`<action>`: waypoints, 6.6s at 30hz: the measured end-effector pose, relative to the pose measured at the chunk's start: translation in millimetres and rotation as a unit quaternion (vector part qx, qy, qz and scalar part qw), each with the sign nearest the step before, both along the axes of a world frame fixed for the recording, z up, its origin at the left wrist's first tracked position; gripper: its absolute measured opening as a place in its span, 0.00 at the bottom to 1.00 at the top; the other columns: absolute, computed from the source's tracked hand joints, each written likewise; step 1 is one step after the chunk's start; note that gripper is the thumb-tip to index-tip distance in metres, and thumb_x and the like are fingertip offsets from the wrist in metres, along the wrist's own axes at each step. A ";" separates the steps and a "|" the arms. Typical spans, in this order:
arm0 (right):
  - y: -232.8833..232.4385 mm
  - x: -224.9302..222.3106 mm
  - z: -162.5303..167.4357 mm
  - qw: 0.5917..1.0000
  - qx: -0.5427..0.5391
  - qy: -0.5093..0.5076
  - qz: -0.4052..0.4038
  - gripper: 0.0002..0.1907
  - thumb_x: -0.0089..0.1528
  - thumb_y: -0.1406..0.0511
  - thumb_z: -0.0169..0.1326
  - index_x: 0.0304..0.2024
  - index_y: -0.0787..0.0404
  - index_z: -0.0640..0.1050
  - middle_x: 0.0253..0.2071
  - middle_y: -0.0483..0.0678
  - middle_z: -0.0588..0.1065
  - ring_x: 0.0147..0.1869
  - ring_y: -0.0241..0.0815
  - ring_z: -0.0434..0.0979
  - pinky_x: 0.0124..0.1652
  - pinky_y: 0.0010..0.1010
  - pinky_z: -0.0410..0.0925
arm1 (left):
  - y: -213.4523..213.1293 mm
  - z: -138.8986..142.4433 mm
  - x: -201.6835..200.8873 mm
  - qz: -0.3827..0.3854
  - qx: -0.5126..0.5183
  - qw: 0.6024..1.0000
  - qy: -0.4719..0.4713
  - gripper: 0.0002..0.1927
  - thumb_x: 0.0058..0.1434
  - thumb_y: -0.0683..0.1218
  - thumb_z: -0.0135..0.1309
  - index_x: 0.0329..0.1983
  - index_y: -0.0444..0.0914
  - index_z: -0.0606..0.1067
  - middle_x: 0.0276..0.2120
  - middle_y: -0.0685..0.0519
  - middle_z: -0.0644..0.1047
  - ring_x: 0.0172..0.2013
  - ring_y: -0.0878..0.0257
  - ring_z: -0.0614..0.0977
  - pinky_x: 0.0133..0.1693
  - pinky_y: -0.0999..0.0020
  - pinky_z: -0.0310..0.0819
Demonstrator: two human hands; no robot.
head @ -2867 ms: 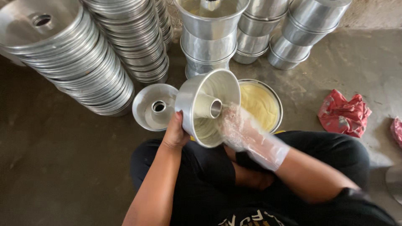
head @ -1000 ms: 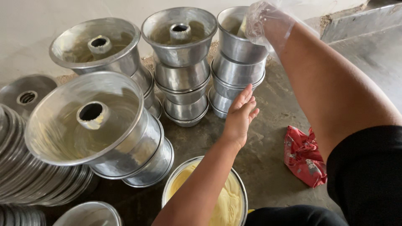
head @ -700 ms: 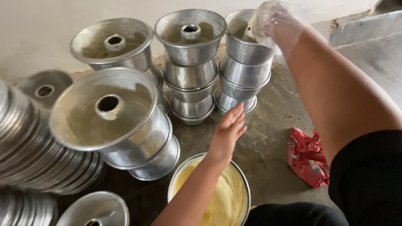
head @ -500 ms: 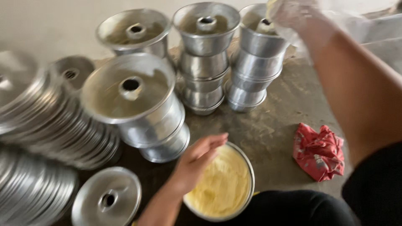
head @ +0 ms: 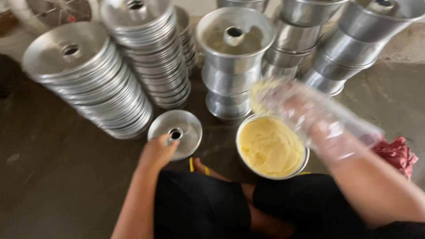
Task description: The person sits on the floor and repeatedly scoops a yellow paste from a bowl with a gloved right hand, then rubs the paste onto the interior surfaces of metal molds held in the left hand. After greasing each mold, the person stacks it with others nearby.
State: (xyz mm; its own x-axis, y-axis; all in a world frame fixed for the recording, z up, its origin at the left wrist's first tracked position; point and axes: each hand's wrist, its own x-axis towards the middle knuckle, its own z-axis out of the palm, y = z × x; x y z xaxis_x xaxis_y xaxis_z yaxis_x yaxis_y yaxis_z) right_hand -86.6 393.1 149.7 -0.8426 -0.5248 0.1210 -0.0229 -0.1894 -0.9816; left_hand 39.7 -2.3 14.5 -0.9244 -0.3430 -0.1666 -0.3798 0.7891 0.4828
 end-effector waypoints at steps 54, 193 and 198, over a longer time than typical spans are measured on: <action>-3.5 105.1 -98.4 0.990 -0.034 -0.067 -0.117 0.18 0.70 0.67 0.49 0.59 0.72 0.72 0.46 0.58 0.79 0.45 0.44 0.79 0.42 0.30 0.73 | 190.5 38.0 48.6 -0.165 0.568 0.742 0.316 0.41 0.54 0.47 0.66 0.65 0.34 0.56 0.57 0.44 0.70 0.56 0.56 0.77 0.59 0.58 0.71; -19.5 114.4 -100.1 0.941 -0.007 -0.323 0.103 0.17 0.67 0.68 0.50 0.57 0.70 0.73 0.49 0.56 0.79 0.49 0.43 0.80 0.47 0.30 0.75 | 152.1 -28.8 -9.3 0.092 0.761 0.593 0.247 0.33 0.67 0.62 0.48 0.61 0.30 0.71 0.52 0.45 0.79 0.50 0.57 0.82 0.52 0.61 0.77; -51.9 121.0 -119.6 0.920 -0.145 -0.361 0.040 0.18 0.67 0.68 0.51 0.57 0.70 0.73 0.49 0.56 0.79 0.49 0.43 0.80 0.48 0.31 0.75 | 164.4 -78.2 -13.0 0.043 0.644 0.659 0.386 0.31 0.76 0.61 0.46 0.53 0.26 0.73 0.44 0.46 0.77 0.43 0.60 0.77 0.47 0.64 0.72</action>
State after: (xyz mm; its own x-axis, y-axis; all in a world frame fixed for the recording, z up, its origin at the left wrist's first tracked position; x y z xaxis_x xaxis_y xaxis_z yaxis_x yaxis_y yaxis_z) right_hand 34.5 341.2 30.1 -0.7180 -0.6226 -0.3114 0.6414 -0.4179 -0.6434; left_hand 26.7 162.1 -63.7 -0.8907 -0.4333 0.1377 0.3547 -0.4728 0.8066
